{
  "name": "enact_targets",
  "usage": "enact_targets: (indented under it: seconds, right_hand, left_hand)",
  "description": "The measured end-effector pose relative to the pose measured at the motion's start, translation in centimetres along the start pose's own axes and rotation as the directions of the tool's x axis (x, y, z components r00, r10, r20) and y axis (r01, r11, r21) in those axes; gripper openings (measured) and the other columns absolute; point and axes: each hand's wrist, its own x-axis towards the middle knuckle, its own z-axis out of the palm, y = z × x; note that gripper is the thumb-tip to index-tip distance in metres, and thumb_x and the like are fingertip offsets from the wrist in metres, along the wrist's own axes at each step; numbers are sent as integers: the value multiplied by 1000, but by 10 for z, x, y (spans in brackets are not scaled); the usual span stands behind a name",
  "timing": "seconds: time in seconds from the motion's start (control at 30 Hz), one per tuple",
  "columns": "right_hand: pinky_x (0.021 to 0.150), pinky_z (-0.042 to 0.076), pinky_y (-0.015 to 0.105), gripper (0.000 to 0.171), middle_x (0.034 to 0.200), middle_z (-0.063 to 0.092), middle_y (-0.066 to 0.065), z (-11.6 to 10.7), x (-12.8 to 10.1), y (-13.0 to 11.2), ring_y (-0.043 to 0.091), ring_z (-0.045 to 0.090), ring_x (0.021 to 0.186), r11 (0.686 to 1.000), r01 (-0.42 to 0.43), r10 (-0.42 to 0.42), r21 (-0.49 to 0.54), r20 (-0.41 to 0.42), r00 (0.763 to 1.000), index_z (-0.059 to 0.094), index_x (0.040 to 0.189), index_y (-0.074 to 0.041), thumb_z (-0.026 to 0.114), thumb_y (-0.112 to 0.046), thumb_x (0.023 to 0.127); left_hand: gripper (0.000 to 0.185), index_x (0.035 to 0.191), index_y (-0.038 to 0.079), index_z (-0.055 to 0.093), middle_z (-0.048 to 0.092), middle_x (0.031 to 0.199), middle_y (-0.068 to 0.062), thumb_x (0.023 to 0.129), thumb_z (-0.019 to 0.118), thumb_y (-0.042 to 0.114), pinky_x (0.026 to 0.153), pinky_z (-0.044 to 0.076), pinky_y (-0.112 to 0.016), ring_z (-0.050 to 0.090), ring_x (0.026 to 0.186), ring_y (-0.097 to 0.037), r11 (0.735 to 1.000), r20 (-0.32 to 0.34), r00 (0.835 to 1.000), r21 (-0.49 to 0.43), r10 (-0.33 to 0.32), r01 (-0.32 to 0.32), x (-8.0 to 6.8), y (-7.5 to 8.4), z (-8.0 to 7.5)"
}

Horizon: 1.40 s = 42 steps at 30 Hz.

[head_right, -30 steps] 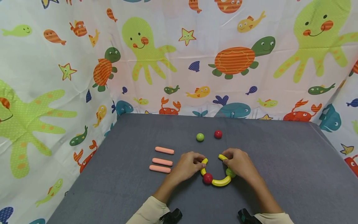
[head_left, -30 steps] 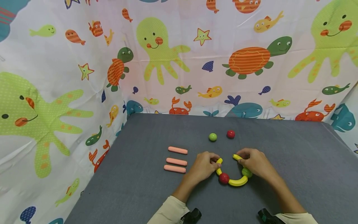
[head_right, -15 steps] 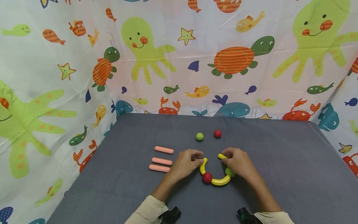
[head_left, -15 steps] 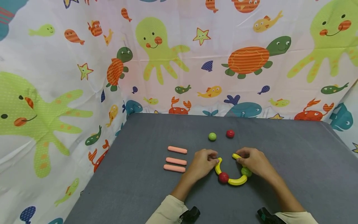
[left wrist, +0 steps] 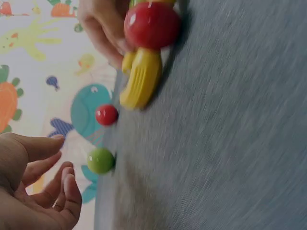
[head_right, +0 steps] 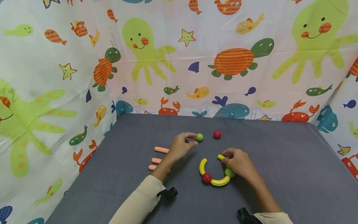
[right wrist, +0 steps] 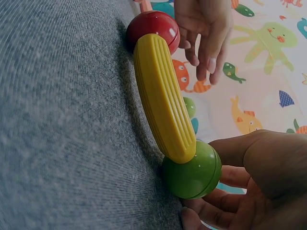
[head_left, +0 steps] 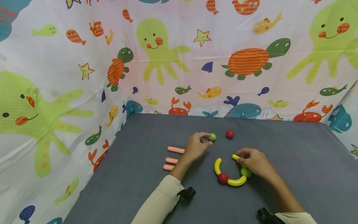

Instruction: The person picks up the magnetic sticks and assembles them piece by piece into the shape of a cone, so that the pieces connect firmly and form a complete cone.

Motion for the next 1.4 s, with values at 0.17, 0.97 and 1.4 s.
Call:
enact_targets:
  seconds: [0.17, 0.97, 1.4]
  right_hand:
    - [63, 44, 29, 27, 90, 66, 1, 0, 0, 1, 17, 57, 80, 1000, -7, 7, 9, -2, 1000, 75, 117, -2, 77, -17, 95]
    - [61, 43, 28, 29, 88, 66, 2, 0, 0, 1, 17, 56, 77, 999, -9, 9, 34, 0, 1000, 75, 118, -1, 77, -17, 95]
    - [61, 43, 29, 30, 88, 65, 2, -1, 0, 0, 18, 56, 79, 1000, -5, 5, 22, 11, 1000, 74, 120, 1, 76, -17, 95]
  left_hand:
    - [39, 134, 7, 73, 66, 129, -15, 96, 81, 15, 88, 54, -33, 65, 108, -27, 999, -18, 1000, 51, -17, 18, 18, -4, 1]
    - [37, 130, 11, 74, 67, 128, -11, 95, 82, 13, 104, 50, -42, 62, 118, -27, 988, 81, 995, 146, -54, 42, 31, -6, 19]
    - [26, 115, 5, 74, 70, 113, -10, 90, 84, 4, 92, 52, -31, 66, 105, -25, 990, 84, 996, 136, -33, 21, 31, -2, 24]
